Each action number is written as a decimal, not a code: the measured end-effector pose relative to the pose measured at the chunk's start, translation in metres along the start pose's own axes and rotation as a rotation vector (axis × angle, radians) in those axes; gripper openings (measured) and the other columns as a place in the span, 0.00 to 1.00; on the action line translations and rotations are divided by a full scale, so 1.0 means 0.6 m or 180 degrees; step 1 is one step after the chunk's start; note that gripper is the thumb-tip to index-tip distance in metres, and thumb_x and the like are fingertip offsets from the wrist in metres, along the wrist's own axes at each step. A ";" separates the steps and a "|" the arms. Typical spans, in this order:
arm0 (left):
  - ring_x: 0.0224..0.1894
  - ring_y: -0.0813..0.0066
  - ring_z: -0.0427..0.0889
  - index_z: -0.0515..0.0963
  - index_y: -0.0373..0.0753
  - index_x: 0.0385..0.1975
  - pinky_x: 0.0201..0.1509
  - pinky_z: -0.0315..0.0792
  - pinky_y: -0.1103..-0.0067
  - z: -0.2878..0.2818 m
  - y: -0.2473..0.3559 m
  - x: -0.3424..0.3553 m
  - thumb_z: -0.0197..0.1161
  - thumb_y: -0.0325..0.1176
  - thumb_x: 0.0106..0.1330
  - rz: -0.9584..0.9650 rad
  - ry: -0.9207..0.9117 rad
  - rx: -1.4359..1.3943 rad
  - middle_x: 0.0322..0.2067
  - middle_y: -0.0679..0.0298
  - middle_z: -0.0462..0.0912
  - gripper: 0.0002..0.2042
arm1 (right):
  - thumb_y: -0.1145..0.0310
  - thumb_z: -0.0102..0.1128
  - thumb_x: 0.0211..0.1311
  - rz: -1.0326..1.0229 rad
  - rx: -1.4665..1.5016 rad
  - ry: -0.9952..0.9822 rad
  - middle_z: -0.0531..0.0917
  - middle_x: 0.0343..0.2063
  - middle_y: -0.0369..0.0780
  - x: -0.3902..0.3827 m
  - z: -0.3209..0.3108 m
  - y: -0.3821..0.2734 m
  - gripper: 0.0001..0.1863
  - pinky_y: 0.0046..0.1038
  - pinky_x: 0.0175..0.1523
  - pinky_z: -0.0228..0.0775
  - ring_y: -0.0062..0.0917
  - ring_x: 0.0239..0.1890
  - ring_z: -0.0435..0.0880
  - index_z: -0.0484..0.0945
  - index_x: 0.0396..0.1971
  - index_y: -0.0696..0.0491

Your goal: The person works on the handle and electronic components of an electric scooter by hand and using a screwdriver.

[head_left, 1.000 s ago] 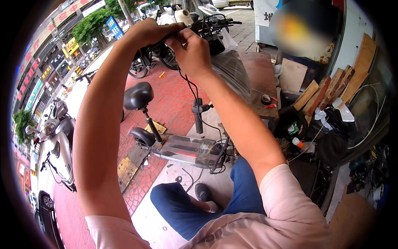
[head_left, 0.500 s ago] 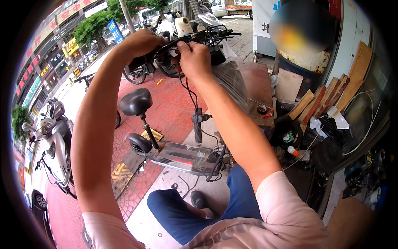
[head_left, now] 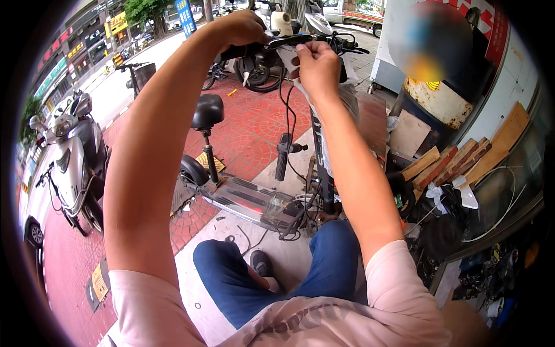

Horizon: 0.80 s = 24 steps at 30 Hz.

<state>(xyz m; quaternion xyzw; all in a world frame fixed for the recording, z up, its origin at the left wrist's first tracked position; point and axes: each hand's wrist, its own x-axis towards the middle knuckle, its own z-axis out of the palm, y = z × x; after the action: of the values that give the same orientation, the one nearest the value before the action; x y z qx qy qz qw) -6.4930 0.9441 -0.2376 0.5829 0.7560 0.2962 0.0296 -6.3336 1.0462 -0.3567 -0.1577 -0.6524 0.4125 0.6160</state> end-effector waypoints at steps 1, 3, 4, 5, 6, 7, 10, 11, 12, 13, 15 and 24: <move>0.30 0.72 0.84 0.82 0.30 0.51 0.32 0.79 0.74 0.001 0.002 -0.007 0.68 0.32 0.67 0.0006 0.0044 0.0068 0.32 0.58 0.87 0.16 | 0.64 0.67 0.64 -0.0525 -0.0698 0.0143 0.88 0.29 0.42 -0.009 -0.003 -0.005 0.10 0.34 0.34 0.79 0.33 0.27 0.88 0.83 0.32 0.56; 0.29 0.72 0.83 0.84 0.30 0.47 0.34 0.77 0.74 -0.001 0.010 -0.019 0.69 0.33 0.65 0.0007 0.0149 0.0266 0.32 0.59 0.87 0.15 | 0.64 0.70 0.60 -0.1809 -0.1693 0.0173 0.87 0.32 0.40 -0.022 -0.018 -0.024 0.08 0.34 0.37 0.79 0.37 0.31 0.88 0.84 0.32 0.52; 0.29 0.72 0.83 0.84 0.30 0.47 0.35 0.77 0.73 0.000 0.011 -0.022 0.69 0.33 0.65 -0.0019 0.0158 0.0257 0.32 0.59 0.87 0.15 | 0.64 0.71 0.59 -0.2015 -0.1828 0.0072 0.86 0.32 0.39 -0.023 -0.027 -0.029 0.07 0.34 0.37 0.79 0.36 0.32 0.88 0.84 0.31 0.52; 0.29 0.72 0.83 0.85 0.30 0.47 0.35 0.77 0.73 0.001 0.012 -0.024 0.70 0.33 0.64 -0.0046 0.0167 0.0249 0.32 0.59 0.87 0.15 | 0.65 0.72 0.58 -0.2221 -0.1959 -0.0029 0.86 0.32 0.38 -0.022 -0.034 -0.033 0.07 0.34 0.37 0.79 0.36 0.33 0.87 0.84 0.31 0.51; 0.29 0.72 0.82 0.85 0.30 0.48 0.36 0.77 0.73 0.004 0.013 -0.024 0.70 0.33 0.64 -0.0010 0.0196 0.0171 0.32 0.58 0.88 0.16 | 0.65 0.72 0.57 -0.2424 -0.2098 -0.0122 0.85 0.31 0.37 -0.019 -0.044 -0.036 0.07 0.35 0.37 0.79 0.36 0.34 0.87 0.84 0.31 0.50; 0.29 0.72 0.82 0.85 0.30 0.48 0.36 0.76 0.73 0.005 0.014 -0.024 0.70 0.33 0.65 0.0011 0.0213 0.0197 0.32 0.58 0.88 0.16 | 0.65 0.72 0.56 -0.2725 -0.2233 -0.0150 0.84 0.31 0.37 -0.010 -0.051 -0.038 0.07 0.35 0.37 0.78 0.35 0.34 0.86 0.84 0.30 0.50; 0.30 0.73 0.82 0.85 0.31 0.49 0.38 0.76 0.73 0.004 0.015 -0.022 0.70 0.33 0.65 0.0028 0.0132 0.0255 0.33 0.58 0.88 0.16 | 0.64 0.73 0.54 -0.3477 -0.2572 -0.0249 0.80 0.27 0.34 0.022 -0.059 -0.045 0.08 0.34 0.36 0.77 0.31 0.35 0.82 0.82 0.26 0.48; 0.30 0.73 0.81 0.85 0.31 0.49 0.38 0.76 0.73 0.004 0.010 -0.022 0.70 0.33 0.65 0.0021 0.0120 0.0133 0.33 0.58 0.88 0.16 | 0.64 0.73 0.54 -0.3548 -0.2636 -0.0341 0.81 0.28 0.34 0.026 -0.063 -0.049 0.07 0.34 0.37 0.77 0.31 0.35 0.83 0.83 0.27 0.48; 0.30 0.73 0.81 0.85 0.31 0.49 0.37 0.76 0.73 0.003 0.004 -0.019 0.70 0.33 0.65 0.0007 0.0110 0.0023 0.33 0.58 0.88 0.16 | 0.64 0.74 0.54 -0.3617 -0.2686 -0.0427 0.81 0.28 0.34 0.030 -0.065 -0.055 0.07 0.33 0.37 0.77 0.31 0.35 0.83 0.83 0.28 0.48; 0.29 0.73 0.81 0.85 0.31 0.49 0.37 0.75 0.73 0.001 -0.002 -0.017 0.70 0.33 0.66 -0.0008 0.0104 -0.0086 0.33 0.58 0.88 0.16 | 0.64 0.74 0.54 -0.3688 -0.2733 -0.0513 0.82 0.28 0.34 0.033 -0.066 -0.060 0.07 0.33 0.38 0.77 0.31 0.35 0.83 0.84 0.28 0.48; 0.30 0.74 0.82 0.85 0.31 0.48 0.36 0.76 0.75 0.000 -0.005 -0.018 0.70 0.34 0.66 -0.0045 0.0064 -0.0144 0.31 0.60 0.87 0.15 | 0.63 0.73 0.55 -0.3792 -0.2771 -0.0547 0.81 0.28 0.33 0.037 -0.067 -0.062 0.07 0.32 0.38 0.75 0.30 0.35 0.83 0.83 0.27 0.48; 0.31 0.69 0.83 0.87 0.34 0.42 0.37 0.77 0.68 0.003 0.029 -0.035 0.73 0.39 0.63 -0.0358 0.0042 0.0265 0.32 0.58 0.87 0.15 | 0.61 0.71 0.55 -0.4023 -0.2895 -0.0669 0.78 0.27 0.32 0.052 -0.071 -0.049 0.08 0.34 0.40 0.72 0.30 0.37 0.81 0.80 0.26 0.46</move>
<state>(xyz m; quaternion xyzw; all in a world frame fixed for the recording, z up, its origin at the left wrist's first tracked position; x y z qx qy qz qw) -6.4705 0.9288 -0.2372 0.5383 0.7995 0.2661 0.0169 -6.2911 1.0651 -0.3183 0.0464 -0.7781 -0.3110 0.5438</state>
